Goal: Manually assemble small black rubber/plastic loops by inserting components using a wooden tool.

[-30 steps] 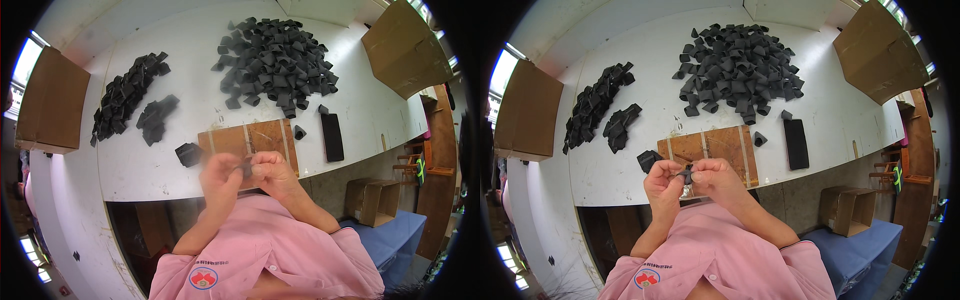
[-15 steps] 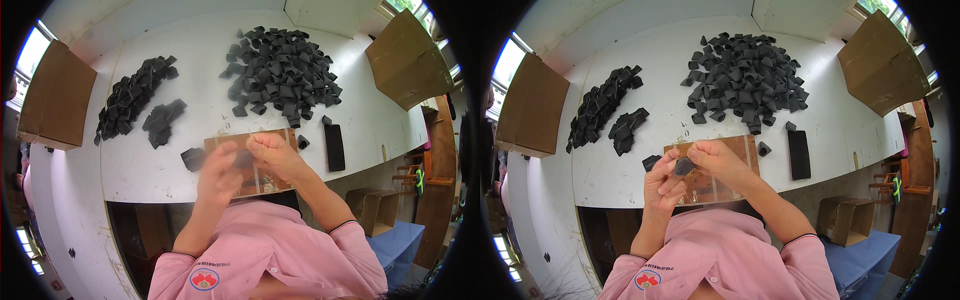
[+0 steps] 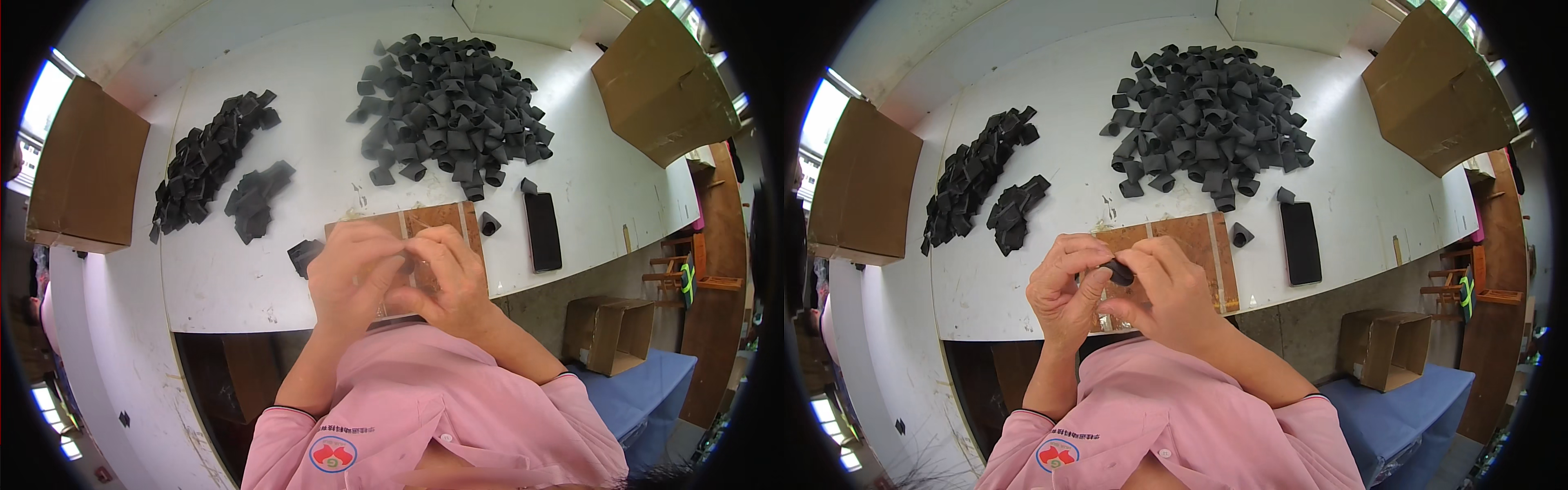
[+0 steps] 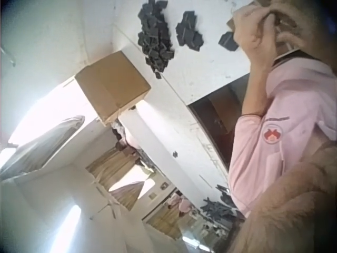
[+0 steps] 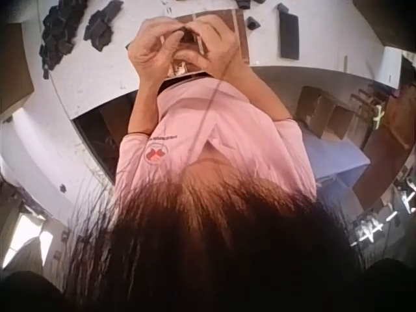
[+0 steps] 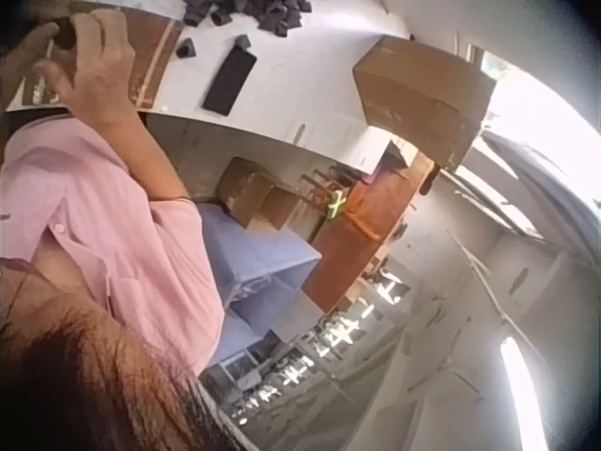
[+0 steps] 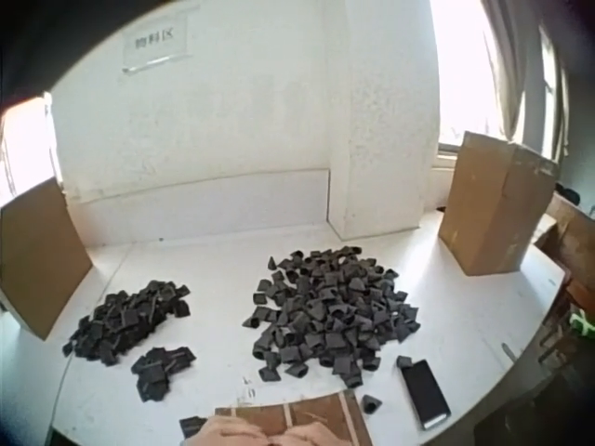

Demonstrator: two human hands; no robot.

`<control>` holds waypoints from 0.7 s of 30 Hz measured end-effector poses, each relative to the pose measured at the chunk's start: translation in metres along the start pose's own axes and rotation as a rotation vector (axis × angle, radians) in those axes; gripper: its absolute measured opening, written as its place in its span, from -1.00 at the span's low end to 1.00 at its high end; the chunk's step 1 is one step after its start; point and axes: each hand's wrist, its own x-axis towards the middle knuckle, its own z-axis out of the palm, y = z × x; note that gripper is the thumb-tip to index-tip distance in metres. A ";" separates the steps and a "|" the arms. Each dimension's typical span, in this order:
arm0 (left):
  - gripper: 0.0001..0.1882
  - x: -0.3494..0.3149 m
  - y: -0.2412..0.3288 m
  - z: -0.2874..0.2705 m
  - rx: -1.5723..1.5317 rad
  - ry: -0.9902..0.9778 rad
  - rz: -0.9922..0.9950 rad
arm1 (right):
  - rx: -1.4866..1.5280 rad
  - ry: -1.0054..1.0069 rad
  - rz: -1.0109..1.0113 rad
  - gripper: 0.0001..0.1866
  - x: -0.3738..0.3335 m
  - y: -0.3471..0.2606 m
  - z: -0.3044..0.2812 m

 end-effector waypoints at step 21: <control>-0.86 -0.015 0.008 0.008 -0.419 0.291 -0.326 | -0.260 0.033 -0.230 -0.80 0.002 0.009 0.007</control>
